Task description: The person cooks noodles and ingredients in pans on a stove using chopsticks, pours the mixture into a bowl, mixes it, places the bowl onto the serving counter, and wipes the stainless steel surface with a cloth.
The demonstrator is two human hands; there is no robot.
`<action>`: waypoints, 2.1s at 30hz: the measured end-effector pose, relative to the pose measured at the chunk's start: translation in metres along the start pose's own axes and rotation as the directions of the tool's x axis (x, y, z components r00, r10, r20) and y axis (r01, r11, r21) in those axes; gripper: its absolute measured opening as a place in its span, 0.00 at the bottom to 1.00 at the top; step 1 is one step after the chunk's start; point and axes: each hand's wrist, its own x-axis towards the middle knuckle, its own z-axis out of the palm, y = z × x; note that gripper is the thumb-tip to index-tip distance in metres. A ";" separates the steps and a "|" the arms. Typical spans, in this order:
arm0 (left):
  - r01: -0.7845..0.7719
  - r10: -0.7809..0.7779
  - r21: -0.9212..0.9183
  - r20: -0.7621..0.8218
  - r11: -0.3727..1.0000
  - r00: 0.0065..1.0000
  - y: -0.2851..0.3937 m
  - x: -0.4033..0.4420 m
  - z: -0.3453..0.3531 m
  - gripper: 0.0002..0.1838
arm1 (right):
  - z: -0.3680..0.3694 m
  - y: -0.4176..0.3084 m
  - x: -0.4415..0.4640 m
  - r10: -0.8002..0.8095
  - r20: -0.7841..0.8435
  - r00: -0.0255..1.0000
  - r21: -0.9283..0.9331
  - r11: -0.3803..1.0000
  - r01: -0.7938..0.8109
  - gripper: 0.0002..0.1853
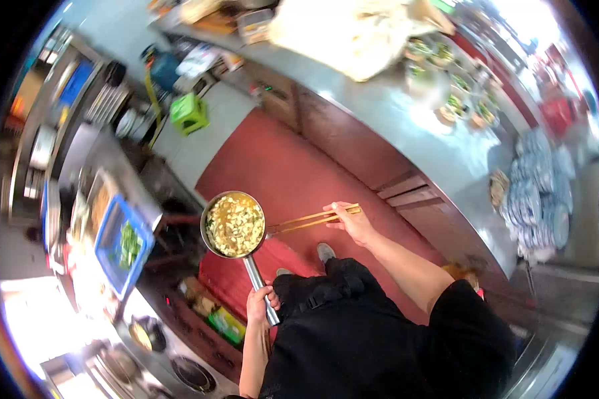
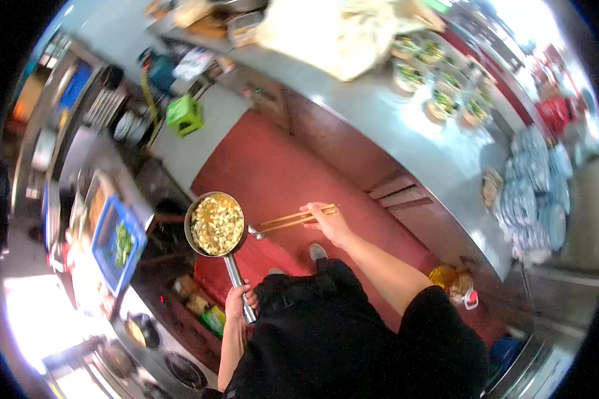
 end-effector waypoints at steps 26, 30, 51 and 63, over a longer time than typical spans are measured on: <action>0.294 -0.580 0.707 0.199 0.644 0.790 0.122 0.223 0.431 0.13 | -0.440 -0.354 -0.181 -0.767 -0.641 -0.006 -0.478 0.406 -0.779 0.21; 0.345 -0.568 0.656 0.156 0.671 0.808 0.090 0.212 0.447 0.12 | -0.515 -0.368 -0.187 -0.608 -0.785 0.121 -0.444 0.415 -0.794 0.25; 0.381 -0.554 0.584 0.143 0.716 0.821 0.060 0.219 0.520 0.11 | -0.464 -0.440 -0.212 -0.067 -0.885 0.460 0.187 0.855 0.484 0.14; 0.257 -0.513 0.686 0.197 0.681 0.835 0.111 0.206 0.516 0.11 | -0.342 -0.282 0.064 -0.211 -0.512 0.832 -0.744 0.593 -0.308 0.22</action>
